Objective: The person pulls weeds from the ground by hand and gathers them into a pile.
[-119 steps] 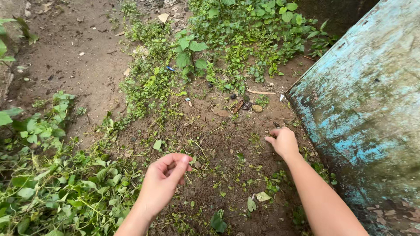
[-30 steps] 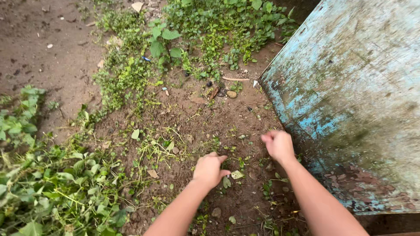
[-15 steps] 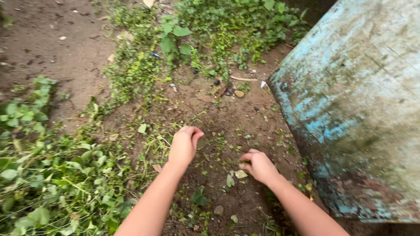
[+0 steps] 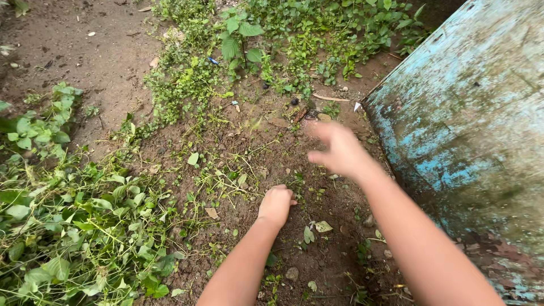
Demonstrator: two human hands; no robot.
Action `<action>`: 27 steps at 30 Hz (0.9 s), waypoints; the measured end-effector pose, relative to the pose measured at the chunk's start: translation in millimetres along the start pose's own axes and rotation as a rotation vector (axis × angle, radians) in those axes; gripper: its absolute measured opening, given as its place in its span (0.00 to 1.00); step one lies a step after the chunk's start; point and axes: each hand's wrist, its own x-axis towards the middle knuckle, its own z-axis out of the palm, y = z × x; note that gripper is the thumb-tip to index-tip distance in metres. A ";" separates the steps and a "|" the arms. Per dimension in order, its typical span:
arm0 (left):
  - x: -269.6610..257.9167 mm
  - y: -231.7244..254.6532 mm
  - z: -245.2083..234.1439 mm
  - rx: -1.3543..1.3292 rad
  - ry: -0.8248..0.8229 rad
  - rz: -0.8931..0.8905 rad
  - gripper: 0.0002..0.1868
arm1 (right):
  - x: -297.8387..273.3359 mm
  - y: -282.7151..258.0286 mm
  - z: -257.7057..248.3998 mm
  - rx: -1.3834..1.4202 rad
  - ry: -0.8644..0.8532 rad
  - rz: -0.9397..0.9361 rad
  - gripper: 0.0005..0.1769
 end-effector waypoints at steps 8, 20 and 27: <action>-11.0 -27.5 -101.9 -0.356 0.210 -0.222 0.08 | -75.1 74.3 100.1 -0.013 -0.212 0.369 0.28; -71.8 -70.2 -191.4 -0.165 0.118 -0.320 0.40 | 20.1 -15.2 92.8 0.326 -0.017 0.155 0.08; -67.3 -13.7 -94.0 -0.134 -0.046 -0.117 0.32 | 11.2 -22.5 95.6 -0.127 -0.166 0.083 0.39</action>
